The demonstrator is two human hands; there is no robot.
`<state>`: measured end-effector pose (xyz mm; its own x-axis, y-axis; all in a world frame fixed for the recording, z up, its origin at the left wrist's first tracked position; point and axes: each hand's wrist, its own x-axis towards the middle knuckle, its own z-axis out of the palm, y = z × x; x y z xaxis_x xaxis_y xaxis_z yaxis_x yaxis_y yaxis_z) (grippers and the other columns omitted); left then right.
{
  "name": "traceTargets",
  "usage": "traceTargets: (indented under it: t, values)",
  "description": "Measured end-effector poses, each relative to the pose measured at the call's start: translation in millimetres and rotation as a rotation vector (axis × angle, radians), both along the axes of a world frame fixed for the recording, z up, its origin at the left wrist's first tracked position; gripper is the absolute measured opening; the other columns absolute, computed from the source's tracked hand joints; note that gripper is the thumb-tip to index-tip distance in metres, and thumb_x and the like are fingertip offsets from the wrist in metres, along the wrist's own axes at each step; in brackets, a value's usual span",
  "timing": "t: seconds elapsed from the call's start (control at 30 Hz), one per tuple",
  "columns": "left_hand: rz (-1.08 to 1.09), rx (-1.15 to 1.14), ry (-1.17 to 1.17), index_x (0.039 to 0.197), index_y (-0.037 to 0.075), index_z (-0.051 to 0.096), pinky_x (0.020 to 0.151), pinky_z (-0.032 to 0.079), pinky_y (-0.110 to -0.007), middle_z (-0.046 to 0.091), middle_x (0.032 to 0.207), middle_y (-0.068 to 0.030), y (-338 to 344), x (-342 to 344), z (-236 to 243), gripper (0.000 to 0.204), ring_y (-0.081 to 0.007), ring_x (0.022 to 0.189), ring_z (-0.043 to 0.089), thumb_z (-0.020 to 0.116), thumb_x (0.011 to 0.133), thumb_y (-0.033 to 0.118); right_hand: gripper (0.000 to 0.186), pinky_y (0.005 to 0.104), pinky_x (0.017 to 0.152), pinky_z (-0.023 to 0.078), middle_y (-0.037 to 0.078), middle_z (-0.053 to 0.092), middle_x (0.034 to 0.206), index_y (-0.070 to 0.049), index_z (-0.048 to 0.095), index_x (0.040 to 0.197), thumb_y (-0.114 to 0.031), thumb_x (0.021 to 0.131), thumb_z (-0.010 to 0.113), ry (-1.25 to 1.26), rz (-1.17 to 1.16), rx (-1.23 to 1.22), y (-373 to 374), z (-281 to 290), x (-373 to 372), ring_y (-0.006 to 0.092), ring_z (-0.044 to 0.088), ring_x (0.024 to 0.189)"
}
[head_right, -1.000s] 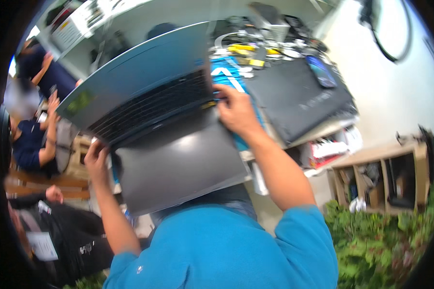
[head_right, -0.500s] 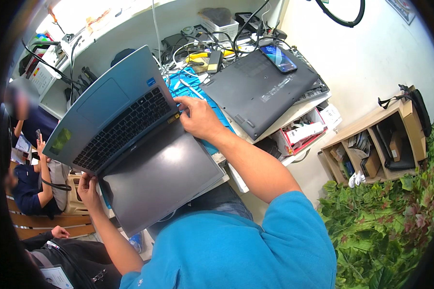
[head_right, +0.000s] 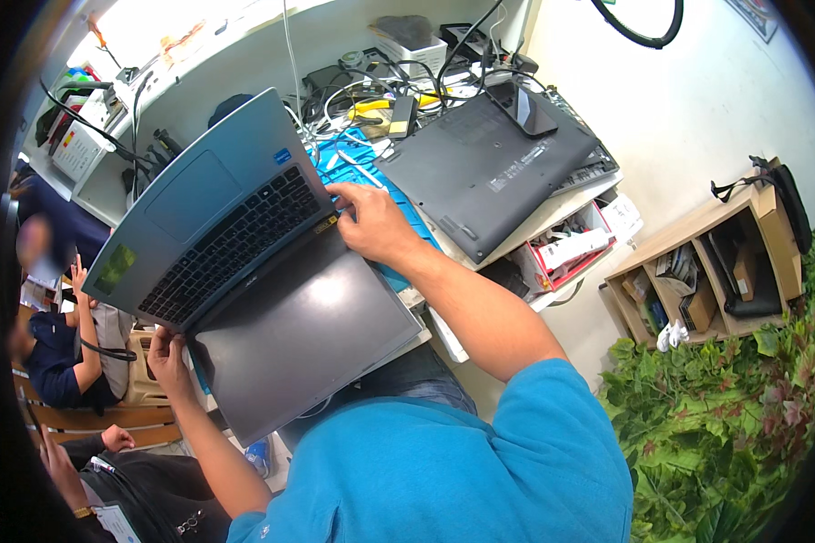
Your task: The person assembles a laptop by aligning the keyboard deck and top case over the internal components, pressing down along the edges to snap the plastic clips into place, and then opening the lid to press the power button.
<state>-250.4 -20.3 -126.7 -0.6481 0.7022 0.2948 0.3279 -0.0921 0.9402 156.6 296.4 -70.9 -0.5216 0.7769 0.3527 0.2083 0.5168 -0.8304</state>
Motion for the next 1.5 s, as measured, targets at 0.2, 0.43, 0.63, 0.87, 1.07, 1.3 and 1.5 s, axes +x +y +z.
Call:
traceTargets:
  t: [0.2, 0.43, 0.63, 0.87, 1.07, 1.3, 1.5]
  values:
    - [0.058, 0.006, 0.042, 0.123, -0.005, 0.07, 0.09, 0.054, -0.025, 0.072, 0.11, -0.0035, -5, 1, -3, 0.024, -0.0107, 0.098, 0.067, 0.067, 0.1, -0.006, 0.046, 0.0385, 0.093, 0.06, 0.018, 0.079, 0.111, -0.003, 0.07, 0.139, -0.001, 0.093, 0.062, -0.027, -0.021, 0.016, -4, 4, -3, 0.026, 0.077, 0.099]
    - [0.042, 0.003, 0.032, 0.122, -0.004, 0.07, 0.086, 0.051, -0.022, 0.072, 0.105, -0.0022, 6, 20, 14, 0.025, -0.0088, 0.096, 0.066, 0.068, 0.098, -0.012, 0.045, 0.0393, 0.092, 0.06, 0.019, 0.078, 0.111, -0.001, 0.072, 0.137, -0.001, 0.092, 0.061, 0.007, -0.037, -0.01, -7, 6, -1, 0.0277, 0.076, 0.096]
    - [0.059, -0.001, 0.029, 0.117, -0.003, 0.07, 0.082, 0.049, -0.021, 0.068, 0.101, -0.0004, 7, 25, 18, 0.021, -0.0075, 0.091, 0.063, 0.068, 0.097, -0.011, 0.046, 0.0391, 0.093, 0.06, 0.018, 0.078, 0.111, -0.002, 0.072, 0.138, -0.002, 0.093, 0.061, -0.001, -0.034, -0.032, -7, 6, -2, 0.0275, 0.076, 0.098]
    - [0.06, -0.005, 0.039, 0.117, -0.004, 0.071, 0.081, 0.049, -0.021, 0.068, 0.1, -0.0003, 8, 27, 21, 0.021, -0.0069, 0.09, 0.062, 0.067, 0.097, -0.011, 0.046, 0.0392, 0.093, 0.059, 0.018, 0.078, 0.111, -0.003, 0.072, 0.138, -0.003, 0.093, 0.061, -0.018, -0.04, -0.033, -5, 5, -2, 0.0269, 0.075, 0.098]
    - [0.054, 0.007, 0.031, 0.118, -0.004, 0.071, 0.082, 0.049, -0.021, 0.068, 0.101, -0.0007, 10, 29, 21, 0.021, -0.0075, 0.091, 0.063, 0.067, 0.098, -0.01, 0.046, 0.0392, 0.092, 0.06, 0.018, 0.078, 0.111, -0.003, 0.072, 0.138, -0.003, 0.093, 0.061, -0.029, -0.047, -0.035, -8, 9, -1, 0.0271, 0.076, 0.097]
    - [0.067, -0.01, 0.044, 0.118, -0.004, 0.07, 0.082, 0.05, -0.022, 0.069, 0.102, -0.0013, 8, 31, 24, 0.021, -0.0079, 0.091, 0.063, 0.066, 0.099, -0.01, 0.045, 0.0387, 0.092, 0.06, 0.019, 0.079, 0.108, -0.003, 0.072, 0.136, -0.002, 0.093, 0.06, -0.006, -0.036, -0.01, -6, 6, -2, 0.0282, 0.077, 0.096]
    - [0.082, -0.05, 0.076, 0.119, -0.004, 0.071, 0.083, 0.051, -0.023, 0.071, 0.103, -0.0016, 8, 29, 25, 0.022, -0.0084, 0.093, 0.065, 0.067, 0.099, -0.009, 0.042, 0.0367, 0.097, 0.059, 0.015, 0.078, 0.11, -0.001, 0.07, 0.138, 0.003, 0.096, 0.061, -0.021, -0.017, -0.025, -3, 3, -3, 0.0217, 0.075, 0.104]
